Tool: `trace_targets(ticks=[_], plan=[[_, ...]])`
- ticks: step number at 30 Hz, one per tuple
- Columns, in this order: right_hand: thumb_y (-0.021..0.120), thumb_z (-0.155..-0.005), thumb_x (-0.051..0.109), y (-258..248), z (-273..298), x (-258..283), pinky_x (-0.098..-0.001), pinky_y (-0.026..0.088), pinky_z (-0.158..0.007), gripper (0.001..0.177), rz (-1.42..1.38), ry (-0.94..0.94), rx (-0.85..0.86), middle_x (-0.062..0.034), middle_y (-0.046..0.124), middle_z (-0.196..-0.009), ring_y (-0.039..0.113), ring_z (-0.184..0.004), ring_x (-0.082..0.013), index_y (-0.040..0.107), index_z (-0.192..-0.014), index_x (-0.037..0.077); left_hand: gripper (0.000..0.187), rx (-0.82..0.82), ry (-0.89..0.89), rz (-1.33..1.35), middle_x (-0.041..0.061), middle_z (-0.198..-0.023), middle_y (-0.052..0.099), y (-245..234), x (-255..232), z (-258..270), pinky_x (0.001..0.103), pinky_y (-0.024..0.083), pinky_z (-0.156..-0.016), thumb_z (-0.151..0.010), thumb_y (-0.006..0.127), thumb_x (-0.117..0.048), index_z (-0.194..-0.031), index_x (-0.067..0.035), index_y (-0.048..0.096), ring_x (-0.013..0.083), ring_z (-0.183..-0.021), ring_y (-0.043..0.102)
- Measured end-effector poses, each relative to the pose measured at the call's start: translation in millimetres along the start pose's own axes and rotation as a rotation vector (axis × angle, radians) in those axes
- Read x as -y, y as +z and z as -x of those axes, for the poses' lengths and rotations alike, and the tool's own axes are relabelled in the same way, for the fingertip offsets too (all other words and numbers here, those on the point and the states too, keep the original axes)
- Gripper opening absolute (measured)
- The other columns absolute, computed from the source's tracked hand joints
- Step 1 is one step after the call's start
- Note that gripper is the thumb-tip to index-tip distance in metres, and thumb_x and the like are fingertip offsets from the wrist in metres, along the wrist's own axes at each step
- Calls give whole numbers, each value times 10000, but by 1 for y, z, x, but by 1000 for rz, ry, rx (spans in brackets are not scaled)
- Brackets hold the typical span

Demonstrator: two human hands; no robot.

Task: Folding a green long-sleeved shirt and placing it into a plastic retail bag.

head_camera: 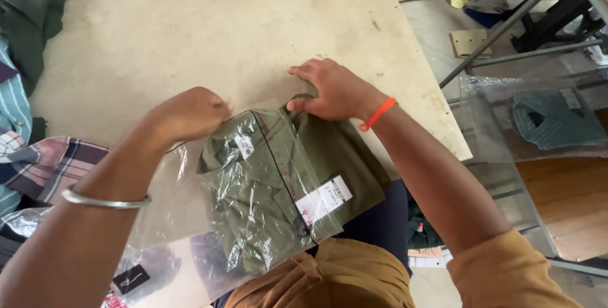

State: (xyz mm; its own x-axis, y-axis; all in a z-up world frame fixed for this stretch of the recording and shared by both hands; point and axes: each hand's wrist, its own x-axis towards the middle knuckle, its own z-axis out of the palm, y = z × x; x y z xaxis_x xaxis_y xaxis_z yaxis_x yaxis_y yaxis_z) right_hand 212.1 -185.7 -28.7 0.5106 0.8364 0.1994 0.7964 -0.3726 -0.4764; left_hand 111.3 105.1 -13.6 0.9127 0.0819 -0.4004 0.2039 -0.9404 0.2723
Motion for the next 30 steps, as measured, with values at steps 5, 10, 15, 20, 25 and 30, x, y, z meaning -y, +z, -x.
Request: trace_targets(ticks=[5, 10, 15, 20, 25, 30], plan=[[721, -861, 511, -6, -32, 5, -376, 554, -882, 596, -104, 88, 253, -145, 747, -1106, 711, -1010, -280, 687, -1254, 64, 270, 139, -38, 387, 97, -799, 758, -5, 2, 23, 335, 519, -714, -946, 622, -185, -923, 6, 811, 149, -727, 621], [693, -873, 485, -12, -38, 12, -365, 575, -815, 453, -152, 66, 400, -94, 795, -990, 752, -906, -247, 778, -1102, 103, 245, 213, -106, 406, 61, -769, 737, -5, -4, 17, 324, 495, -660, -955, 621, -178, -959, -14, 803, 139, -681, 595], [619, -985, 432, -24, -19, -9, -381, 529, -878, 427, -300, -83, 484, -121, 739, -1088, 694, -996, -285, 733, -1199, 80, 263, 36, 42, 100, 136, -921, 784, -20, -35, 24, 386, 563, -803, -943, 675, -324, -1023, -118, 818, 253, -824, 748], [742, -869, 392, -36, -9, 1, -404, 535, -838, 468, -211, -123, 452, -138, 722, -1091, 686, -996, -317, 725, -1212, 73, 244, 22, -24, -67, 61, -1055, 771, -39, -72, 31, 466, 541, -902, -936, 632, -364, -1029, -211, 797, 305, -1011, 713], [735, -787, 278, -36, -8, 30, -420, 551, -812, 328, -40, 125, 546, -120, 759, -986, 706, -937, -327, 759, -1070, 113, 250, 56, 40, -171, 44, -1089, 764, -47, -89, 26, 483, 539, -908, -962, 602, -381, -1062, -226, 771, 303, -1045, 702], [656, -808, 127, -23, -5, 21, -417, 540, -796, 242, -167, -5, 396, -145, 730, -1000, 695, -939, -335, 724, -1033, 71, 286, 71, 132, -266, 44, -1103, 744, -57, -91, 25, 486, 528, -923, -974, 549, -416, -1135, -270, 735, 303, -1049, 689]])
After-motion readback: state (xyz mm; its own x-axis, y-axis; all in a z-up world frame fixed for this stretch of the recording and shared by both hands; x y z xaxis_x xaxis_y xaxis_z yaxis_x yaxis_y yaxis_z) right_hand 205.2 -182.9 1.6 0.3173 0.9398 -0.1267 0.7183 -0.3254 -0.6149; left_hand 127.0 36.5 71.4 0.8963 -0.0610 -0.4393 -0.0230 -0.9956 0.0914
